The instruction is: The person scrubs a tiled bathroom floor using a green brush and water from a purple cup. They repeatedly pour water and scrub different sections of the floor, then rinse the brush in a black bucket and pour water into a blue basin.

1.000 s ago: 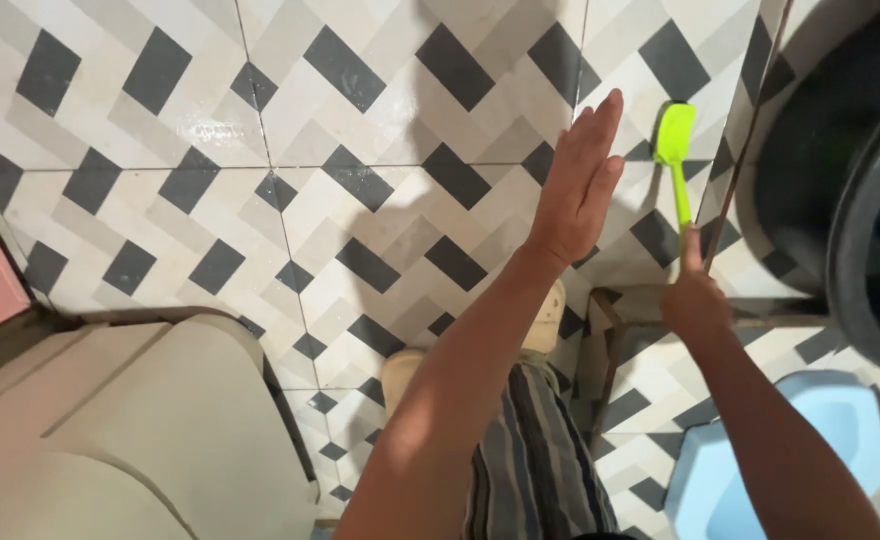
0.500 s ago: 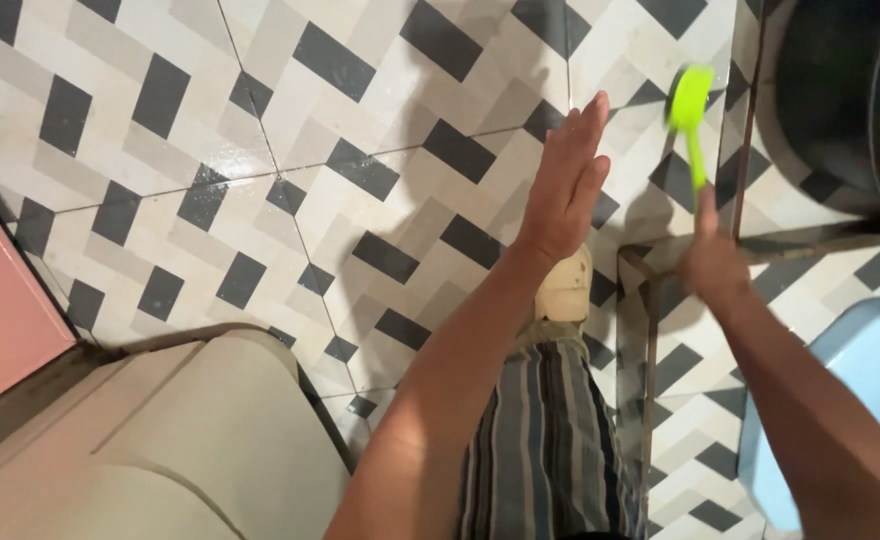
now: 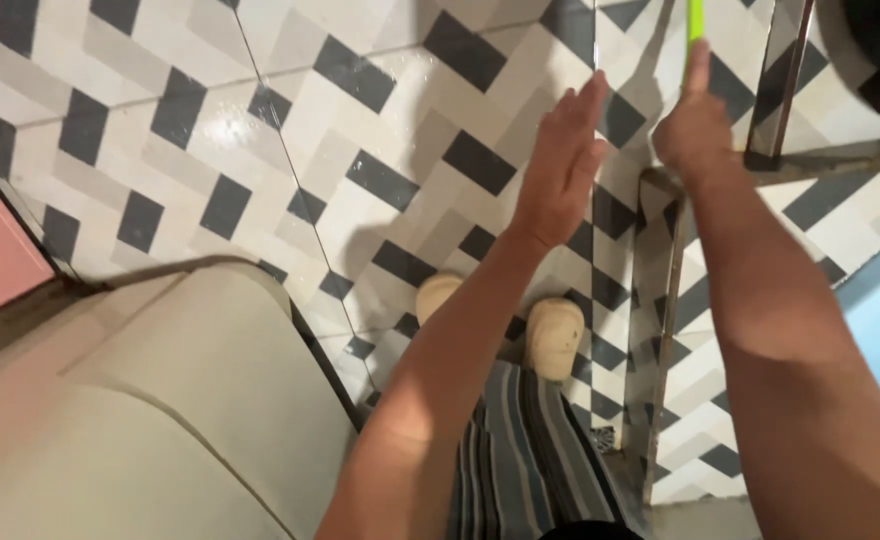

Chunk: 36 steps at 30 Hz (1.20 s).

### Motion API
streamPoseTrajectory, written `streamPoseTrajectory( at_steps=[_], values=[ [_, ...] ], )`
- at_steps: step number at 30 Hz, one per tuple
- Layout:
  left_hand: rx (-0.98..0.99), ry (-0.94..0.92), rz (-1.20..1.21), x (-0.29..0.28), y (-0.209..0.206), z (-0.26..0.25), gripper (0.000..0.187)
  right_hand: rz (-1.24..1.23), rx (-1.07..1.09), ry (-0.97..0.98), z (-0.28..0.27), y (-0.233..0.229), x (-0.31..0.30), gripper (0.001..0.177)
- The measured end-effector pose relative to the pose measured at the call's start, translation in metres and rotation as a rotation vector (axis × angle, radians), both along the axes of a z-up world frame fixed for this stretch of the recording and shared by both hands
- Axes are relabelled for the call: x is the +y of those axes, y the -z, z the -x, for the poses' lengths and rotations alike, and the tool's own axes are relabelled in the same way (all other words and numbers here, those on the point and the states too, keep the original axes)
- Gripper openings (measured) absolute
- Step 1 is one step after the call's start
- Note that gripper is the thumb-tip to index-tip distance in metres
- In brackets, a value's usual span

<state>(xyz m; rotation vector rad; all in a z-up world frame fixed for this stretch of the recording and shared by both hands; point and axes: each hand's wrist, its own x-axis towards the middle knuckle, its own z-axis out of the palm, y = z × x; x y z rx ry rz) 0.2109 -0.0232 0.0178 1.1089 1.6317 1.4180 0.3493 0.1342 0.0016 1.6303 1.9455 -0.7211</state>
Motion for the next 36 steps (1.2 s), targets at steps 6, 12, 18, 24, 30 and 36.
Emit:
streamPoseTrajectory(
  at_steps=[6,12,18,24,30,36],
  values=[
    [-0.049,-0.095,0.009,-0.023,-0.022,-0.017,0.053,0.047,0.014,-0.225,-0.13,0.0,-0.165,0.092],
    [-0.04,-0.145,-0.061,-0.04,-0.038,-0.031,0.05,0.221,-0.216,-0.221,-0.097,-0.025,-0.17,0.087],
    [-0.037,-0.137,0.082,-0.051,-0.065,-0.03,0.053,0.116,-0.036,-0.158,-0.004,-0.026,-0.094,0.093],
    [-0.098,-0.158,-0.071,-0.035,-0.063,-0.017,0.052,0.211,-0.284,-0.506,-0.088,-0.03,-0.196,0.086],
    [-0.007,-0.129,-0.029,-0.057,-0.039,0.015,0.052,0.176,-0.196,-0.337,-0.022,0.009,-0.157,0.092],
    [-0.067,-0.114,0.074,-0.097,-0.034,0.049,0.053,0.063,-0.06,-0.231,0.092,0.041,-0.086,0.102]
  ],
)
